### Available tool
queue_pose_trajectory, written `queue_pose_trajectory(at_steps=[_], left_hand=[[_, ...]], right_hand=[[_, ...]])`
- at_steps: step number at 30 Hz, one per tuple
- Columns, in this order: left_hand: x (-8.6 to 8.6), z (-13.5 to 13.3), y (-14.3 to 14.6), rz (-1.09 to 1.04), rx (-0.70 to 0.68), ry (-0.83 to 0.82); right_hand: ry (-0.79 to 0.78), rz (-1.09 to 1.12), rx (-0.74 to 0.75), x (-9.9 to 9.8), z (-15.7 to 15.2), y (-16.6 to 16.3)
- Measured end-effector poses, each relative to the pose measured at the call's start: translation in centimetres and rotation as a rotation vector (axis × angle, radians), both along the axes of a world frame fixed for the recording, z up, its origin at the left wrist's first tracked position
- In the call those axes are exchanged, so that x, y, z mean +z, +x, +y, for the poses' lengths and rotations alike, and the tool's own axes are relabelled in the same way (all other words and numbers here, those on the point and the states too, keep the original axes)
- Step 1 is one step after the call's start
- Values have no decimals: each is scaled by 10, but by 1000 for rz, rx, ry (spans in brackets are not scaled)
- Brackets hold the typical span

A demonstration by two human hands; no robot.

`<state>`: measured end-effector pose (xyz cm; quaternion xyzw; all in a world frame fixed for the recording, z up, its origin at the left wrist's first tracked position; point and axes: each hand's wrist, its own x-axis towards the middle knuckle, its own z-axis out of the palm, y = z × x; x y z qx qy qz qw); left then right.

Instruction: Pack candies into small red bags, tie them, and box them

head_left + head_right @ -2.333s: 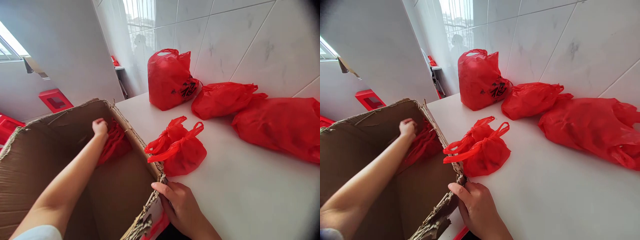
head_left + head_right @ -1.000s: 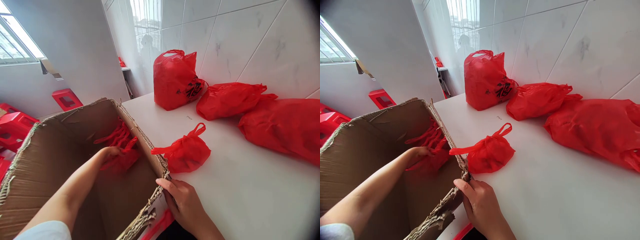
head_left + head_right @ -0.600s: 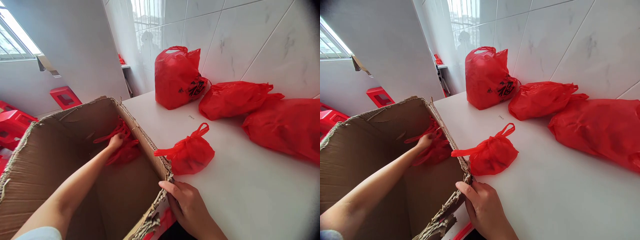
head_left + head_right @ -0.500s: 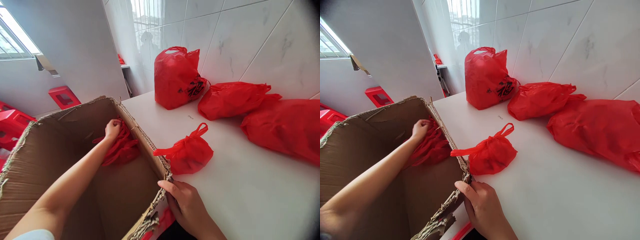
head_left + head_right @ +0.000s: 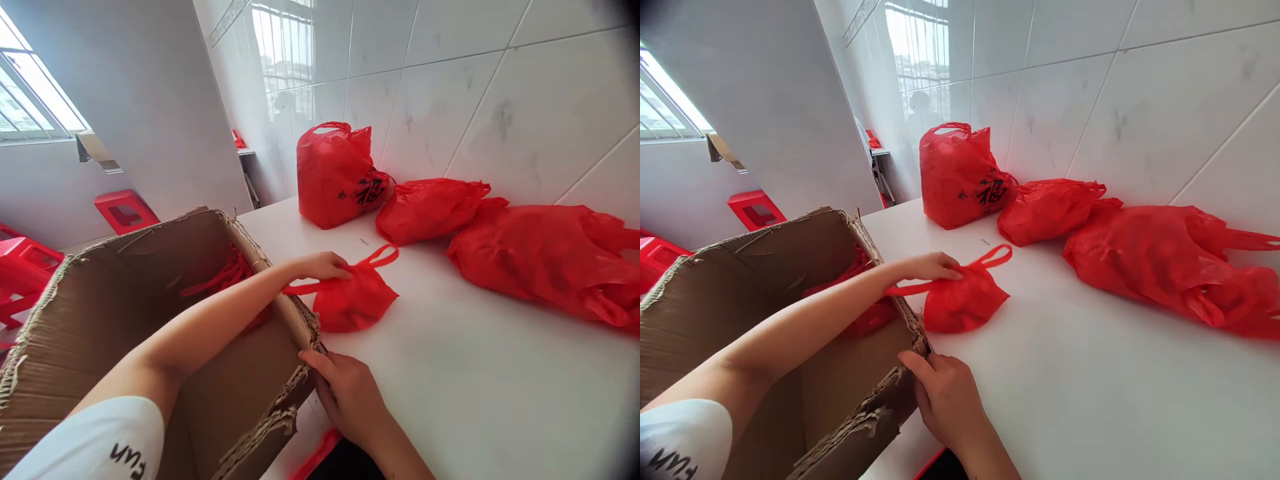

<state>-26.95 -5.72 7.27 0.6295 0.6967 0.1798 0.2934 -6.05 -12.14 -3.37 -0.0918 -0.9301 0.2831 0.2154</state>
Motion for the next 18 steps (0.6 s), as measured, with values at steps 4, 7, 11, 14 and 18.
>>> queue_pose_trajectory(at_steps=[4,7,11,14,18], left_hand=[[40,-36,-43,-454,153,287],[65,-80,-89,-662,387,410],[56,-143,-151,-716,745,299],[20,-178,-182,-721,781,61],[-55,-194,-182,-705,757,-316]], right_hand=[[18,-13,0,2,-1,1],[13,-3,-3,3,0,2],[3,1,3,2,0,3],[-21,-9,9,2,0,3],[-42,-18,14,4,0,2]])
